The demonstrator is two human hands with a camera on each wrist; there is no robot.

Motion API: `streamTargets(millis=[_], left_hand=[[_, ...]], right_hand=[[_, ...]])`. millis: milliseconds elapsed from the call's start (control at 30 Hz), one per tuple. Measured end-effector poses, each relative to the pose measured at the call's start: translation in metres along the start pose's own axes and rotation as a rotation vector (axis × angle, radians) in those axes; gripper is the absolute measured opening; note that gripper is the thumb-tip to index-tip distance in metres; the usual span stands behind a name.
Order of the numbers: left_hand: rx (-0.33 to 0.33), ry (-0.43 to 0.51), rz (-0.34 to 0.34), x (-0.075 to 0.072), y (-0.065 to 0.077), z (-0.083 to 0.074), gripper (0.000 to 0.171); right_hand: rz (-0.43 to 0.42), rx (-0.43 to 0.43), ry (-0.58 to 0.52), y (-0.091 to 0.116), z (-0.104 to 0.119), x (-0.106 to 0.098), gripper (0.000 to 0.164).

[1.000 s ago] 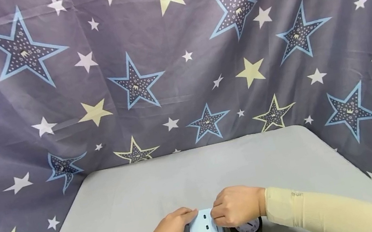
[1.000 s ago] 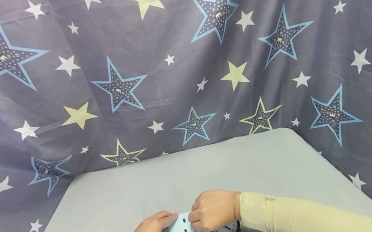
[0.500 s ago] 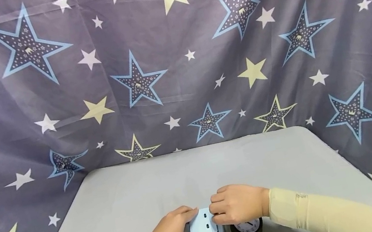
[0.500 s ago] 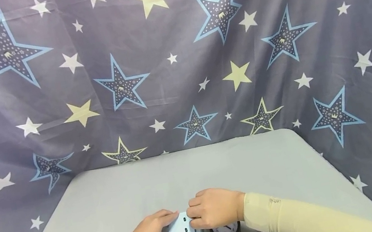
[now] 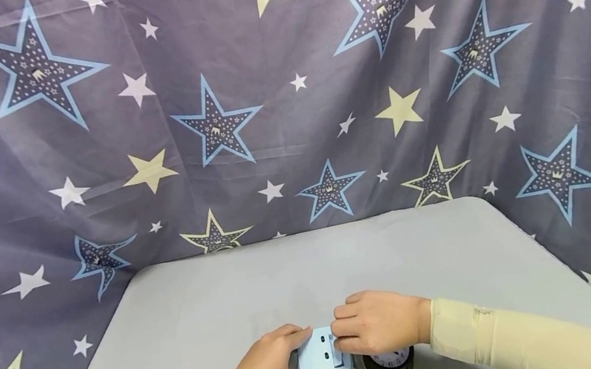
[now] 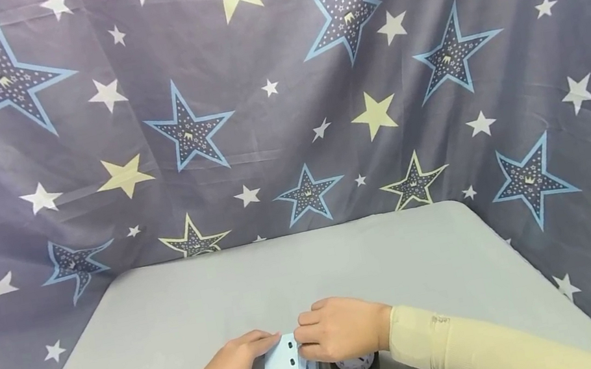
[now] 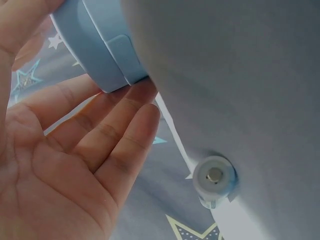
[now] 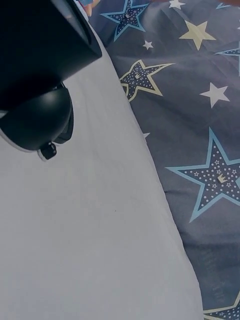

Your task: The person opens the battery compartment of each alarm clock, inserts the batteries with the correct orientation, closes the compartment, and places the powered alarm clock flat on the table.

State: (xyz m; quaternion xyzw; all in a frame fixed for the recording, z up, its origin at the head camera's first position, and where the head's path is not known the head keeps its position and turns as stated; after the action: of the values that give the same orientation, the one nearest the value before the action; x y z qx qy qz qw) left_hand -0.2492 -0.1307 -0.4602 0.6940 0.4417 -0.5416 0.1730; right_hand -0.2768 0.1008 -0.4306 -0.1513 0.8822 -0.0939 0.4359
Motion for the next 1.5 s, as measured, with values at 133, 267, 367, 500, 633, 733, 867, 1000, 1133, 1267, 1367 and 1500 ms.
streamTargets(millis=[133,267,367,500,633,733,867,1000,1133,1267,1367,1500], left_hand=[[-0.015,0.003,0.014,0.0,-0.001,0.001,0.099],[-0.039,0.002,0.019,0.001,-0.002,0.003,0.1],[-0.035,0.007,0.018,0.001,-0.002,0.003,0.1],[-0.034,-0.007,0.017,0.0,-0.003,0.002,0.101],[-0.052,-0.024,0.019,0.001,-0.001,0.003,0.102],[-0.06,-0.033,0.019,0.002,0.0,0.004,0.102],[-0.064,-0.047,0.014,0.002,0.0,0.003,0.101],[-0.058,-0.049,0.008,0.003,-0.001,0.002,0.1],[-0.057,-0.048,0.007,0.003,-0.001,0.002,0.099],[-0.059,-0.041,0.005,0.003,-0.001,0.002,0.099],[-0.06,-0.036,0.005,0.003,-0.002,0.001,0.098],[-0.054,-0.035,0.001,0.003,-0.002,0.001,0.098]], right_hand=[[0.012,0.018,0.006,0.003,-0.001,-0.003,0.02],[0.009,0.029,0.008,0.006,-0.001,-0.006,0.022],[-0.003,0.042,0.002,0.008,0.001,-0.01,0.024],[-0.027,0.06,-0.001,0.009,0.003,-0.015,0.027],[-0.032,0.07,-0.013,0.009,0.008,-0.018,0.027],[-0.022,0.076,-0.019,0.011,0.011,-0.02,0.026],[-0.016,0.092,-0.025,0.014,0.013,-0.022,0.026],[-0.022,0.093,-0.038,0.016,0.019,-0.023,0.027],[-0.036,0.082,-0.047,0.016,0.025,-0.026,0.022],[-0.034,0.083,-0.041,0.016,0.03,-0.029,0.018],[-0.024,0.085,-0.053,0.017,0.034,-0.031,0.017],[-0.017,0.09,-0.089,0.018,0.041,-0.032,0.018]])
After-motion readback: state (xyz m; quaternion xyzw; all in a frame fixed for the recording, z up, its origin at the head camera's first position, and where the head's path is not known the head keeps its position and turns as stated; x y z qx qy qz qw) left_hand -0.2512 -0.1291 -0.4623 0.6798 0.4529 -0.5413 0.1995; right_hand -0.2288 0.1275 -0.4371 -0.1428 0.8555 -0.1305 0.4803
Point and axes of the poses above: each hand's wrist, its own y-axis away from the middle knuckle, its own x-axis out of the palm, z = x × y, the point moved 2 cm from there along -y, towards the middle knuckle, and after that the axes turned 4 degrees about -z, right-handed, at the moved point
